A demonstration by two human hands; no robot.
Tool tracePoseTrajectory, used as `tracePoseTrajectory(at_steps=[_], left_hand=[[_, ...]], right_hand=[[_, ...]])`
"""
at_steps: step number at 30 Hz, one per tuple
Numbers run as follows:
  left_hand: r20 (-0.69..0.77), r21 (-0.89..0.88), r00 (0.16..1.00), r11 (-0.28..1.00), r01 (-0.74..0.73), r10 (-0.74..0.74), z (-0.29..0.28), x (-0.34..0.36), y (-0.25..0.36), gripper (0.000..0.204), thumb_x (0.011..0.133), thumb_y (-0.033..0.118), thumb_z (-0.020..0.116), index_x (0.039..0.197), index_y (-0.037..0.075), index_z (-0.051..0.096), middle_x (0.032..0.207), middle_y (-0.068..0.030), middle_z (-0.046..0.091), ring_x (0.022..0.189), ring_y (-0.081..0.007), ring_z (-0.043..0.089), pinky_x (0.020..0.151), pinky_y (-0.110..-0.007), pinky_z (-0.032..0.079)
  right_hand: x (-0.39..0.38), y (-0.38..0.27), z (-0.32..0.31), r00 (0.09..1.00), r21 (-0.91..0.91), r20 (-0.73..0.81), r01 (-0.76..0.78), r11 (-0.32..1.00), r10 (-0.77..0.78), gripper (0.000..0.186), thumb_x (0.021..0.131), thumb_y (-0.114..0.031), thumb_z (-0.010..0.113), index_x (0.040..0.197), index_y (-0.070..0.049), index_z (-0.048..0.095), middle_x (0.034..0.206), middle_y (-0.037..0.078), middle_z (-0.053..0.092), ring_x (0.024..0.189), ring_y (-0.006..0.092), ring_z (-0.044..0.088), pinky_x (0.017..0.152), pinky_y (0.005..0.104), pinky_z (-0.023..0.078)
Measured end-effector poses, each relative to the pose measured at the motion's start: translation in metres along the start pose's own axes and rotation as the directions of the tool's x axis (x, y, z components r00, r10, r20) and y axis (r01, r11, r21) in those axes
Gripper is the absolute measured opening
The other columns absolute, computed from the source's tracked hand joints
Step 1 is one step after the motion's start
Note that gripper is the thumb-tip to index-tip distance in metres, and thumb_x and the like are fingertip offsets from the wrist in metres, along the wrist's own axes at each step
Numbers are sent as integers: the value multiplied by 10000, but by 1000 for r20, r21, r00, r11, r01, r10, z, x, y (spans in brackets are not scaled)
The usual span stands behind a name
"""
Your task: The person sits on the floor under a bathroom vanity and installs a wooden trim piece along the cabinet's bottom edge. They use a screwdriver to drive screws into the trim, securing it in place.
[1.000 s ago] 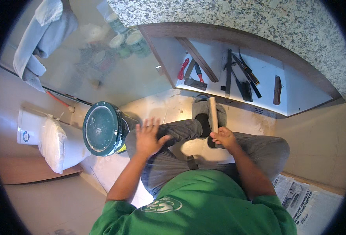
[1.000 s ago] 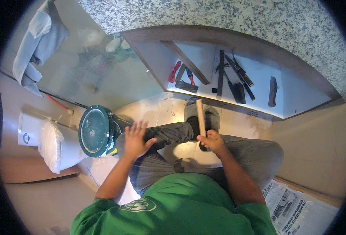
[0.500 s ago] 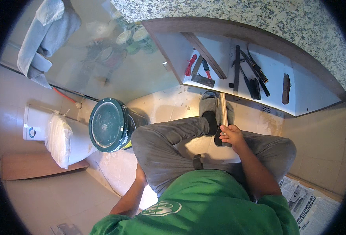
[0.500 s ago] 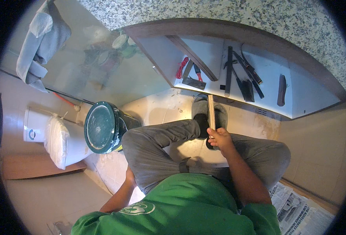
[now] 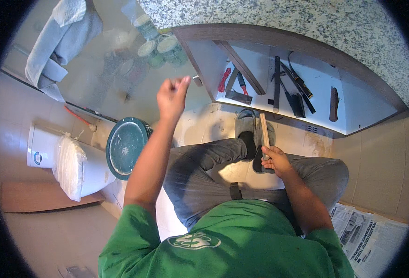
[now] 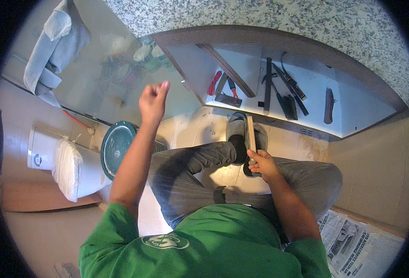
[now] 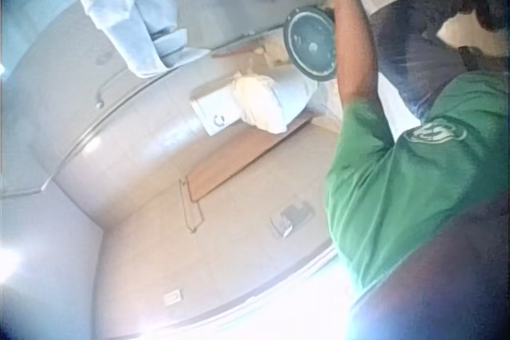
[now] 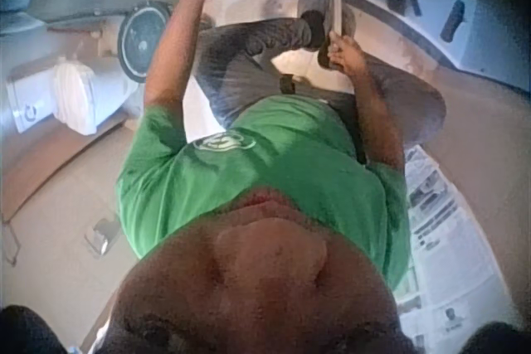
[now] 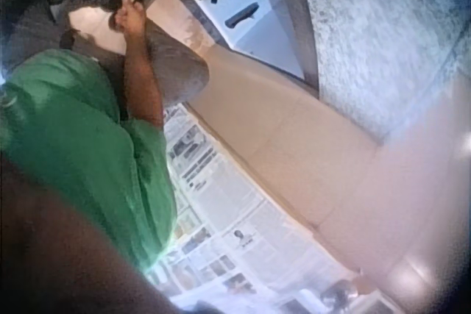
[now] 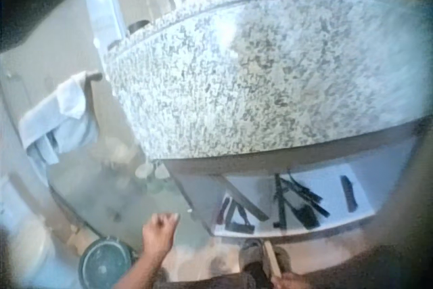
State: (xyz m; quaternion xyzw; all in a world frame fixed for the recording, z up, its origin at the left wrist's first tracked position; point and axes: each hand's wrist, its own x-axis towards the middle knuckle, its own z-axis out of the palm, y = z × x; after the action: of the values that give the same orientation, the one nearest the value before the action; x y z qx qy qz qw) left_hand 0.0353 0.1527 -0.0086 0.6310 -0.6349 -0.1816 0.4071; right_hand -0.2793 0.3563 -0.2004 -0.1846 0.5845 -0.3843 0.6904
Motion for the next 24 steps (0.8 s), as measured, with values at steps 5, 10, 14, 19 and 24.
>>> tracePoseTrajectory(at_steps=[5,10,14,19,24], left_hand=[[-314,-38,890,932,-360,331,29,87,21,394,875,378,798,1003,12,725,910,-138,766,850,-258,748,774,-371,570],[-138,288,955,933,-214,262,21,106,48,414,835,391,793,959,3,725,882,-164,764,845,-305,749,789,-399,573],[-121,323,948,915,-243,295,14,105,50,394,843,393,788,914,10,730,875,-164,765,824,-301,749,774,-392,571],[-212,112,947,968,-223,243,18,97,36,324,915,337,731,936,14,719,832,-115,750,756,-255,724,730,-388,564],[173,-700,969,670,247,-176,33,74,40,247,1020,180,557,1178,-1,617,1040,-125,732,924,-259,701,870,-396,545]], right_hand=[[0,5,-7,998,-18,-59,18,1000,-19,586,871,-505,808,1206,-65,616,953,48,652,633,124,629,598,248,544],[4,6,-12,995,-16,-92,42,999,-44,706,852,-520,819,1306,-40,572,995,69,656,645,133,632,596,253,542],[7,9,-10,995,-33,-82,47,998,-50,757,846,-524,823,1343,-24,546,1006,79,661,653,134,632,585,248,534],[5,4,-10,998,-50,-54,40,998,-43,864,842,-524,828,1414,25,484,1029,97,668,656,130,628,575,239,525],[8,7,-8,997,-59,-54,59,997,-62,959,832,-536,833,1471,48,422,1003,117,660,664,137,628,583,250,532]])
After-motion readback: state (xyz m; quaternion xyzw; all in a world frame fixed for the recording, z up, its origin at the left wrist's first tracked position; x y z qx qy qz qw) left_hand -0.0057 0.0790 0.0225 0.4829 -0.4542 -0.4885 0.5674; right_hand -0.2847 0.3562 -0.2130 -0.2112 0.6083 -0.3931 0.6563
